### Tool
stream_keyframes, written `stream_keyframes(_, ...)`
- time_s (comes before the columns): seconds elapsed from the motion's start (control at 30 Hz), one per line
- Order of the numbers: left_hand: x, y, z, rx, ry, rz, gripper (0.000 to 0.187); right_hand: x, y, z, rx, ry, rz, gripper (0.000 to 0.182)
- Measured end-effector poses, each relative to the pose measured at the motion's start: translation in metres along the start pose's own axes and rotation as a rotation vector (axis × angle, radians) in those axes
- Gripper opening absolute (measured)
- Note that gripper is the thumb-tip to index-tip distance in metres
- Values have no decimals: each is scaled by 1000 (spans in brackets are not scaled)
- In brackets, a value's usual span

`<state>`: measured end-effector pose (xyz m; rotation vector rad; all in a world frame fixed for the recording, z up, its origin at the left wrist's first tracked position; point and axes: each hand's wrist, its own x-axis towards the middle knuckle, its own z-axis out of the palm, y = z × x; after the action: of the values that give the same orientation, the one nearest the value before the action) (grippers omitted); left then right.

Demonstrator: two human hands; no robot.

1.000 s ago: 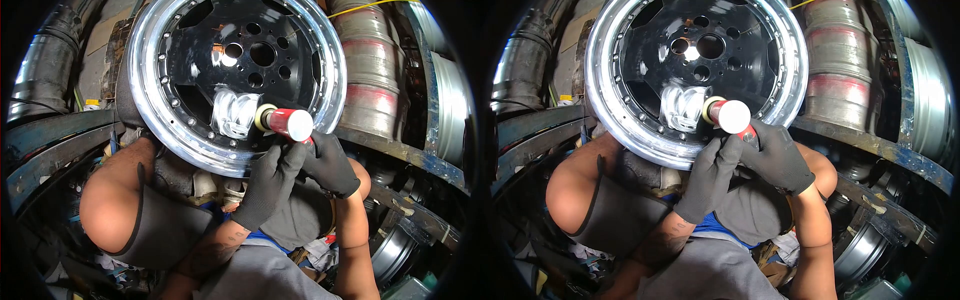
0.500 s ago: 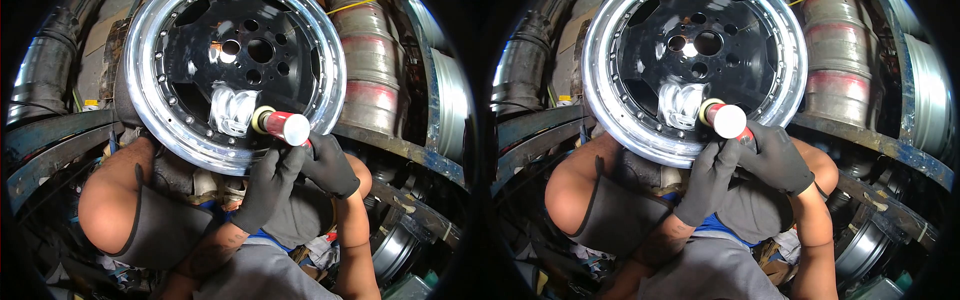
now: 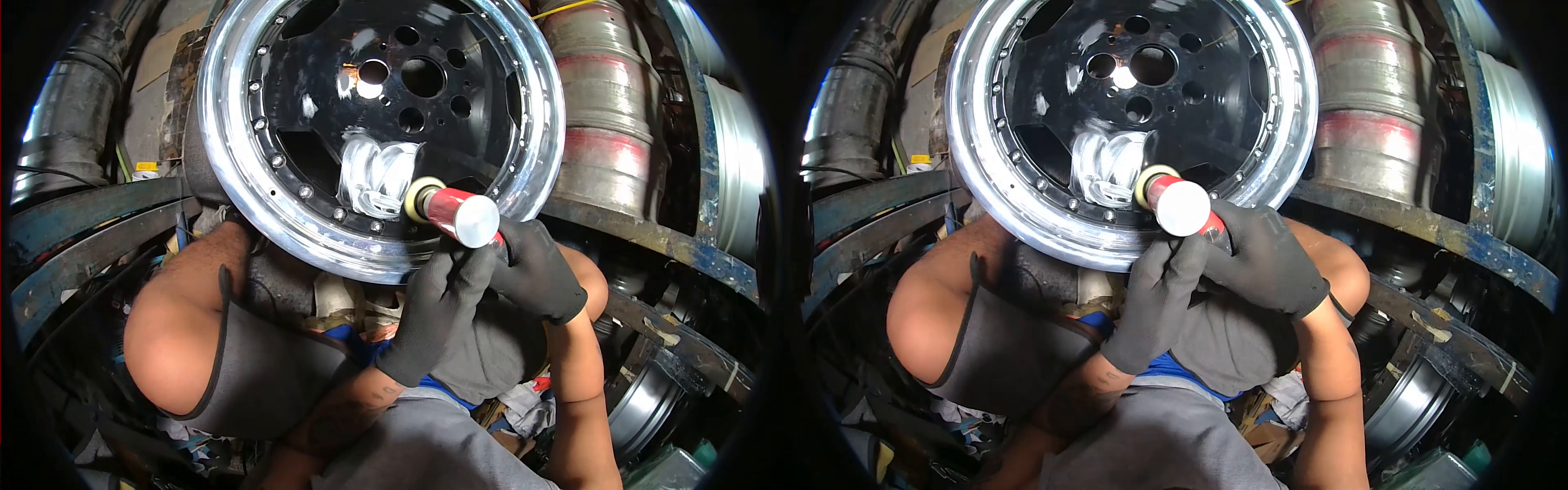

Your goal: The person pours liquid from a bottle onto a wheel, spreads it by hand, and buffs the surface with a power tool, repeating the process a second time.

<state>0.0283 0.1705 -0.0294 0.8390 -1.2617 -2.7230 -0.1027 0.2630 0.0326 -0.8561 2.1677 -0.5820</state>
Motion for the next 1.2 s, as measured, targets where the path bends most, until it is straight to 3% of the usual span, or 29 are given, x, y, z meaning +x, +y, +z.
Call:
stream_keyframes(0.3,-5,0,0,-52,8,-37,36,0,-1,1,6,-19,-17,35)
stream_keyframes(0.4,-6,-1,-2,-104,-14,-153,34,1,-10,0,15,-27,23,35)
stream_keyframes(0.5,-5,-11,-1,-76,-3,-34,34,0,-6,1,25,-39,23,35)
stream_keyframes(0.6,-8,-2,1,-301,-72,-238,39,0,-5,1,54,-46,15,35)
stream_keyframes(1.2,-18,-5,-1,-242,-48,-220,39,-3,-1,3,-49,-89,-27,39)
